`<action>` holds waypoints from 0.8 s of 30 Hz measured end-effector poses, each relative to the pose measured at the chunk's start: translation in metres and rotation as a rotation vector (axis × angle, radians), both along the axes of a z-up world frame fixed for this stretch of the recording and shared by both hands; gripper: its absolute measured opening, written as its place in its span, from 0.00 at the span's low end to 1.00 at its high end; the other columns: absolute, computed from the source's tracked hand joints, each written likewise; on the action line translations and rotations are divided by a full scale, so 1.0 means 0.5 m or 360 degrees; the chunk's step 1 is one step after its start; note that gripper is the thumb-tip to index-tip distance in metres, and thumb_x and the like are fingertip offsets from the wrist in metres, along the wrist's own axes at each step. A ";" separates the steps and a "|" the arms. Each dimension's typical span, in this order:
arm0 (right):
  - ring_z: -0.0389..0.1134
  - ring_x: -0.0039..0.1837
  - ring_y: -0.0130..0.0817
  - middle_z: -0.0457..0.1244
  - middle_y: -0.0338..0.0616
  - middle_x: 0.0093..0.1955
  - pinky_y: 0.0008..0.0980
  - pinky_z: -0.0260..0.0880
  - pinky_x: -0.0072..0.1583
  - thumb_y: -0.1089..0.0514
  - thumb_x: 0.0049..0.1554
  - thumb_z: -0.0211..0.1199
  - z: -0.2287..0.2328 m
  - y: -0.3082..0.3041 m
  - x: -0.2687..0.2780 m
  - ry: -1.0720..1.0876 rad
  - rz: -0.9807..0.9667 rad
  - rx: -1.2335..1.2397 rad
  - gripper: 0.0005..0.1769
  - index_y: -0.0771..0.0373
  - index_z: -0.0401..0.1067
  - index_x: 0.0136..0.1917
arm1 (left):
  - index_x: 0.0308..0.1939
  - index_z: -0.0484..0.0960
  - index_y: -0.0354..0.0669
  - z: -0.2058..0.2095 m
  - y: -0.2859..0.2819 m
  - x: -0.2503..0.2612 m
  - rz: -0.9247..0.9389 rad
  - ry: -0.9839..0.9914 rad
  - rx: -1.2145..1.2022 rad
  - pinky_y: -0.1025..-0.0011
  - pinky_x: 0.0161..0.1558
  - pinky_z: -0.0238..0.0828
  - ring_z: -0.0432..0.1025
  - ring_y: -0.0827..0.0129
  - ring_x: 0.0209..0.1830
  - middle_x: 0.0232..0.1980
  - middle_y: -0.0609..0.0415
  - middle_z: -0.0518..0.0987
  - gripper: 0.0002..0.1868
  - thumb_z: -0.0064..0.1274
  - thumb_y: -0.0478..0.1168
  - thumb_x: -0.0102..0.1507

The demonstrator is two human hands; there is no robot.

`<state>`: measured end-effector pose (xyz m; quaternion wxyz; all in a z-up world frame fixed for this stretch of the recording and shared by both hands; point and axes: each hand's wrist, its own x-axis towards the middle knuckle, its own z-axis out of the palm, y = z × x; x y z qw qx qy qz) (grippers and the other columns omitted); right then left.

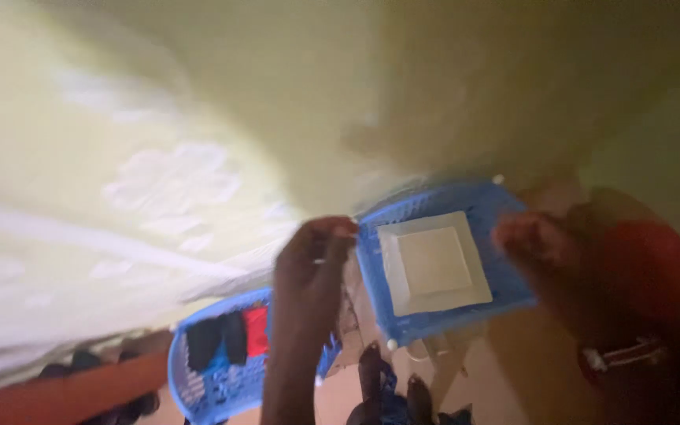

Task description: Organizing various items including a wooden object, a plate, and shoes within a bedroom.

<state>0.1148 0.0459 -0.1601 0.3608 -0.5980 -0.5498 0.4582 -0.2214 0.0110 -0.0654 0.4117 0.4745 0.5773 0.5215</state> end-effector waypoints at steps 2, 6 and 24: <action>0.67 0.47 0.37 0.67 0.51 0.47 0.37 0.70 0.49 0.48 0.66 0.62 0.142 -0.018 -0.056 -0.0177 0.0029 -0.0027 0.23 0.68 0.71 0.65 | 0.48 0.83 0.37 0.049 -0.045 -0.013 0.0162 -0.0154 -0.0016 0.70 0.50 0.75 0.79 0.67 0.47 0.46 0.51 0.86 0.11 0.52 0.40 0.67; 0.70 0.52 0.29 0.69 0.45 0.51 0.30 0.71 0.54 0.47 0.59 0.62 0.296 -0.075 -0.114 -0.0159 0.0132 0.0239 0.26 0.66 0.70 0.63 | 0.49 0.82 0.39 0.148 -0.139 -0.012 0.0321 -0.0225 0.0086 0.69 0.50 0.76 0.80 0.67 0.49 0.48 0.50 0.86 0.11 0.51 0.40 0.68; 0.73 0.60 0.37 0.71 0.53 0.56 0.37 0.74 0.61 0.58 0.64 0.59 0.526 -0.269 -0.304 0.0059 0.0798 0.0751 0.17 0.71 0.69 0.61 | 0.48 0.80 0.35 0.396 -0.569 -0.079 0.0895 -0.0187 0.0603 0.71 0.49 0.78 0.80 0.69 0.45 0.46 0.49 0.85 0.09 0.51 0.38 0.70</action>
